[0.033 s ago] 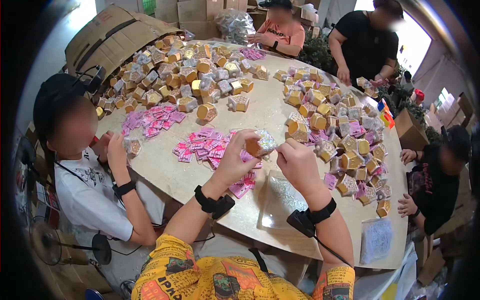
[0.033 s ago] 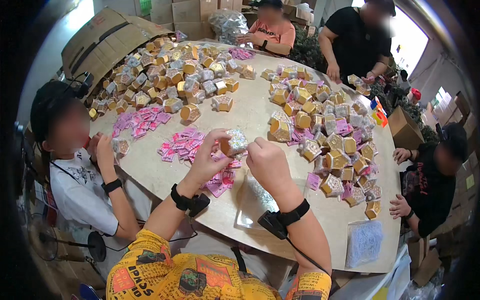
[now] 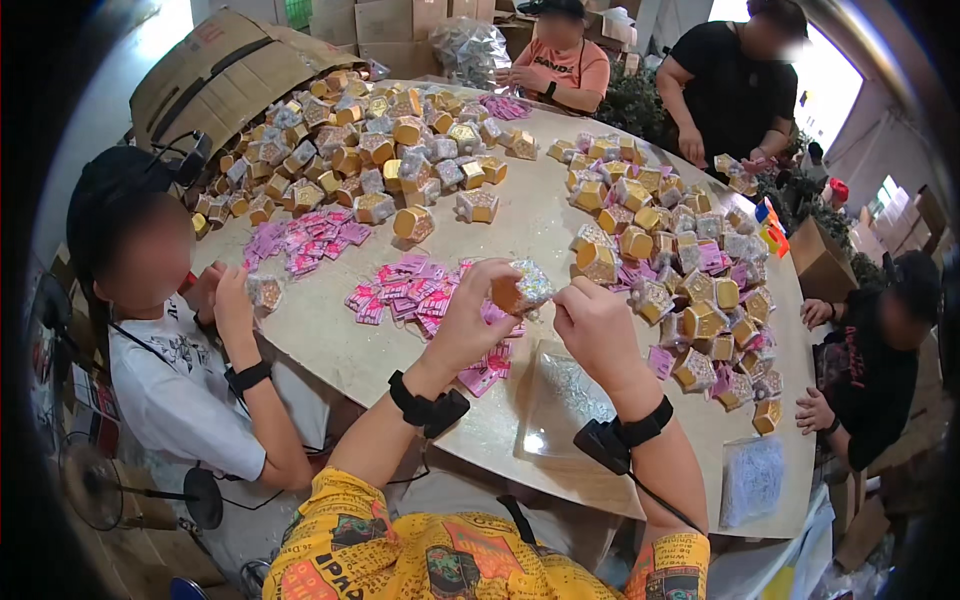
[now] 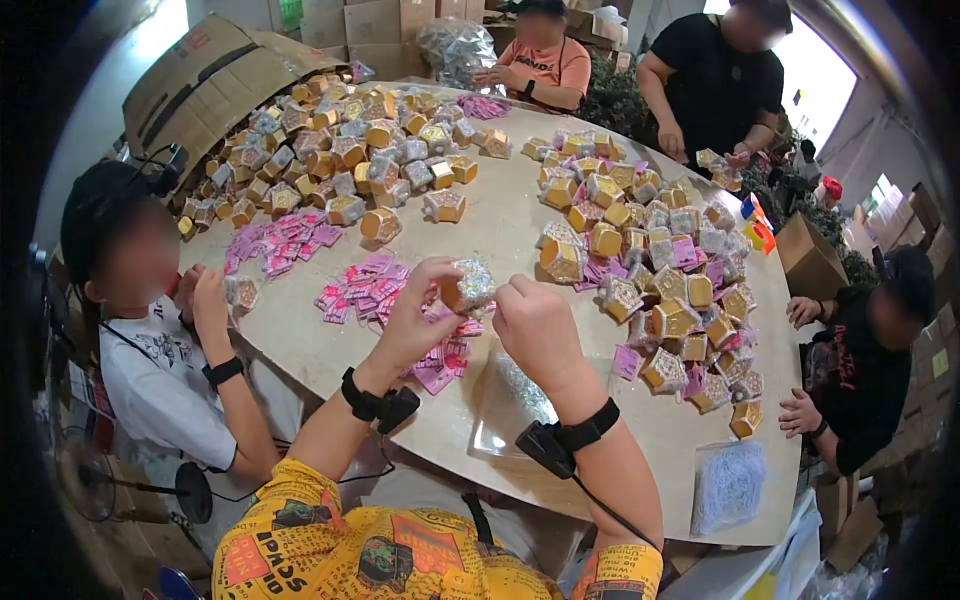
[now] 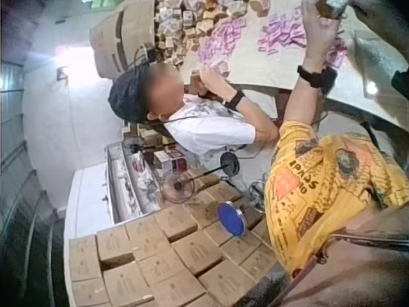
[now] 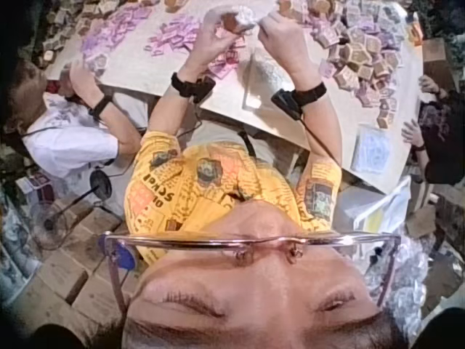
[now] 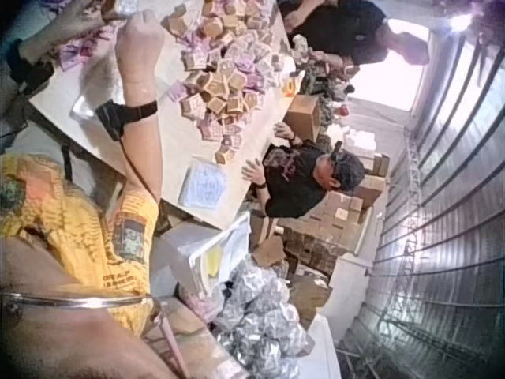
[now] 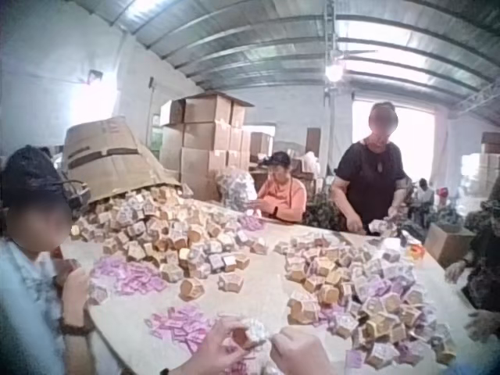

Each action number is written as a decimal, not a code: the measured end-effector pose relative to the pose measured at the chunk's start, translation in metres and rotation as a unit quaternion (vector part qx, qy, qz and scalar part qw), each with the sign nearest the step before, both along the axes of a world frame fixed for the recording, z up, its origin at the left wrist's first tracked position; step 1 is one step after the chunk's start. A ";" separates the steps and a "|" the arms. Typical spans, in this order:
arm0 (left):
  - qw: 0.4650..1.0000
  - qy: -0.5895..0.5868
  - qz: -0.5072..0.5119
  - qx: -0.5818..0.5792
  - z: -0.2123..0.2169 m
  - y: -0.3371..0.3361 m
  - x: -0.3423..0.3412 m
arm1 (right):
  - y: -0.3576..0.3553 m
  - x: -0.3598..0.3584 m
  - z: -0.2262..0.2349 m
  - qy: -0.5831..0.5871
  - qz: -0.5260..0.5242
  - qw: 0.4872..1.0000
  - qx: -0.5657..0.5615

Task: The person sits at a table and repeatedly picks up small, pre-wrapped yellow items and pink labels. They place the items into clear plastic bags along with the labels and then set the filled bags on the table. The task involves repetitive manual assembly of small packages.

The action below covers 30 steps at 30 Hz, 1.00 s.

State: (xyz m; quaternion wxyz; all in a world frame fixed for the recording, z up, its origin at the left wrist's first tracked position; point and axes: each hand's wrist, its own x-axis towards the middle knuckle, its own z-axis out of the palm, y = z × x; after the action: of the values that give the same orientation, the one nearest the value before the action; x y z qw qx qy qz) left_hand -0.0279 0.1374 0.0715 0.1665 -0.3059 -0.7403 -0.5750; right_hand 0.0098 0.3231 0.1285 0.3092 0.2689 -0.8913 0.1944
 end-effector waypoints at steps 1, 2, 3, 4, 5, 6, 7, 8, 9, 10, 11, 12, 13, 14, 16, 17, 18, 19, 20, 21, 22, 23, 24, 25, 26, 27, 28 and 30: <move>1.000 0.017 0.003 -0.013 0.003 0.000 0.001 | 0.001 0.000 0.000 -0.002 0.003 1.000 0.000; 0.999 0.033 0.007 -0.025 0.005 -0.001 0.002 | 0.001 0.000 0.000 -0.003 0.006 1.000 0.001; 0.998 0.050 0.010 -0.038 0.008 -0.001 0.003 | 0.002 0.000 -0.001 -0.001 0.005 1.000 0.003; 0.997 0.058 0.015 -0.048 0.010 -0.001 0.004 | 0.002 -0.001 -0.002 0.000 0.005 1.000 0.006; 0.996 0.066 0.021 -0.058 0.012 -0.001 0.006 | 0.002 -0.001 -0.003 0.002 0.004 1.000 0.009; 0.995 0.074 0.027 -0.067 0.013 -0.002 0.007 | 0.002 -0.001 -0.003 0.001 0.005 1.000 0.011; 0.993 0.084 0.032 -0.076 0.014 -0.002 0.007 | 0.002 -0.001 -0.003 0.001 0.006 1.000 0.013; 0.991 0.093 0.038 -0.085 0.014 -0.003 0.008 | 0.001 -0.001 -0.003 0.000 0.007 1.000 0.015; 0.989 0.102 0.042 -0.093 0.015 -0.003 0.008 | 0.001 -0.001 -0.004 0.001 0.005 1.000 0.021; 0.986 0.117 0.049 -0.108 0.016 -0.003 0.009 | 0.001 -0.001 -0.005 0.002 0.003 1.000 0.028; 0.982 0.131 0.057 -0.122 0.019 -0.002 0.010 | 0.002 -0.001 -0.006 0.004 0.001 0.999 0.034; 0.978 0.146 0.064 -0.135 0.021 -0.002 0.011 | 0.002 -0.001 -0.006 0.002 -0.001 0.999 0.038; 0.977 0.147 0.066 -0.139 0.022 -0.002 0.012 | 0.002 0.000 -0.005 0.001 -0.003 0.999 0.043; 0.976 0.148 0.067 -0.142 0.022 -0.001 0.013 | 0.003 0.000 -0.005 0.000 -0.005 0.999 0.048; 0.973 0.156 0.074 -0.154 0.023 -0.001 0.014 | 0.003 0.000 -0.005 0.003 -0.005 0.999 0.044; 0.970 0.163 0.079 -0.162 0.024 0.000 0.015 | 0.003 0.000 -0.005 0.005 -0.005 0.999 0.042; 0.967 0.170 0.083 -0.170 0.024 0.000 0.015 | 0.003 0.001 -0.005 0.006 -0.006 0.999 0.045; 0.966 0.170 0.089 -0.172 0.025 0.002 0.017 | 0.003 0.002 -0.004 0.007 -0.007 0.999 0.049; 0.965 0.171 0.095 -0.175 0.028 0.003 0.019 | 0.003 0.003 -0.004 0.008 -0.008 0.999 0.052; 0.964 0.171 0.101 -0.178 0.029 0.004 0.021 | 0.003 0.004 -0.004 0.008 -0.009 0.999 0.047; 0.963 0.176 0.102 -0.180 0.030 0.004 0.021 | 0.003 0.005 -0.004 0.007 -0.010 0.999 0.042; 0.961 0.180 0.102 -0.182 0.030 0.004 0.022 | 0.003 0.005 -0.004 0.007 -0.012 0.999 0.037; 0.960 0.184 0.102 -0.183 0.030 0.005 0.022 | 0.004 0.005 -0.004 0.008 -0.013 0.999 0.040; 0.964 0.171 0.099 -0.178 0.030 0.005 0.021 | 0.004 0.005 -0.004 0.008 -0.015 0.999 0.044; 0.968 0.157 0.096 -0.173 0.030 0.005 0.021 | 0.005 0.005 -0.003 0.009 -0.017 0.999 0.047; 0.971 0.144 0.092 -0.168 0.030 0.005 0.020 | 0.006 0.005 -0.004 0.011 -0.020 0.999 0.042; 0.976 0.128 0.079 -0.158 0.030 0.005 0.020 | 0.007 0.004 -0.005 0.013 -0.024 0.999 0.038; 0.984 0.094 0.055 -0.141 0.029 0.003 0.018 | 0.008 0.003 -0.007 0.013 -0.024 0.999 0.028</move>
State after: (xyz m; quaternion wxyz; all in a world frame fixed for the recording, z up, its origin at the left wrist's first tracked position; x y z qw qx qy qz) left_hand -0.0098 0.1403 0.1008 0.2218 -0.3379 -0.8108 -0.4233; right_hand 0.0132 0.3309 0.1219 0.3181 0.2585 -0.8983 0.1585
